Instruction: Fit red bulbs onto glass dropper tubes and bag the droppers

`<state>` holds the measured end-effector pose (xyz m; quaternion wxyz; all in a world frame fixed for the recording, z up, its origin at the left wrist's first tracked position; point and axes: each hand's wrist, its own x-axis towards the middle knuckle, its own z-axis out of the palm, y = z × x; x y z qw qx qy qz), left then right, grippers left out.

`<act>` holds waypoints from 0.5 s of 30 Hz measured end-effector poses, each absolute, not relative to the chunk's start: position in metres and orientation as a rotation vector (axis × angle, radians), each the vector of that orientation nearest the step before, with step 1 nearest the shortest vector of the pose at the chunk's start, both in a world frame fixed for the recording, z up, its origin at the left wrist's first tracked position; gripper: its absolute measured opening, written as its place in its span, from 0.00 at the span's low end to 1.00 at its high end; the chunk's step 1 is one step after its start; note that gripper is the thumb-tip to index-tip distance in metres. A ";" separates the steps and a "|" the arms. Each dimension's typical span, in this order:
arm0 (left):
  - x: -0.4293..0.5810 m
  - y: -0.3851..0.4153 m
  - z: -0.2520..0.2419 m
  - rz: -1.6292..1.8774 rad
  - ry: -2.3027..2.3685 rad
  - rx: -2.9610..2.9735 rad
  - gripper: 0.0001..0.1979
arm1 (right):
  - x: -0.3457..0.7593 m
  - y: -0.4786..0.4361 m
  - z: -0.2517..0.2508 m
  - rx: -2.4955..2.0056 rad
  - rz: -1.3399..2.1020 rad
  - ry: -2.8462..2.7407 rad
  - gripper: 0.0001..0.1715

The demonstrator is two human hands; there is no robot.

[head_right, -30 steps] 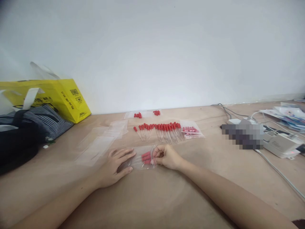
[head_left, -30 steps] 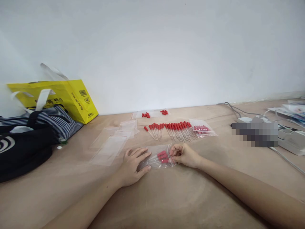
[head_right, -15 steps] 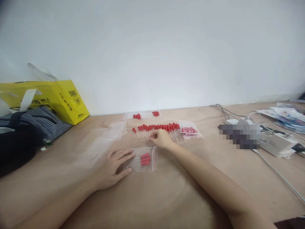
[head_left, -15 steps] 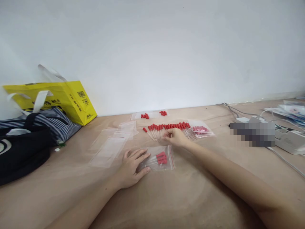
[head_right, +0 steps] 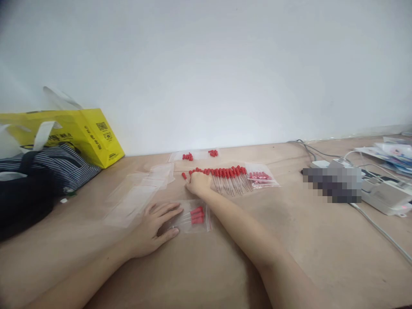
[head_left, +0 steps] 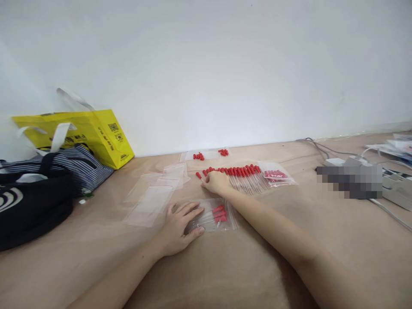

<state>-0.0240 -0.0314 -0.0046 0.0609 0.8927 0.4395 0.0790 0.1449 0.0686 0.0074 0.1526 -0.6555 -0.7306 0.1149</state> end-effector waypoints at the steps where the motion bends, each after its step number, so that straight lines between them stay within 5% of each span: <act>1: -0.024 -0.031 -0.004 0.241 1.329 2.701 0.23 | 0.143 0.068 0.008 -1.880 0.335 -2.109 0.18; 15: -0.024 -0.030 -0.008 0.275 1.331 2.697 0.23 | 0.212 0.040 0.022 -1.416 0.534 -2.004 0.11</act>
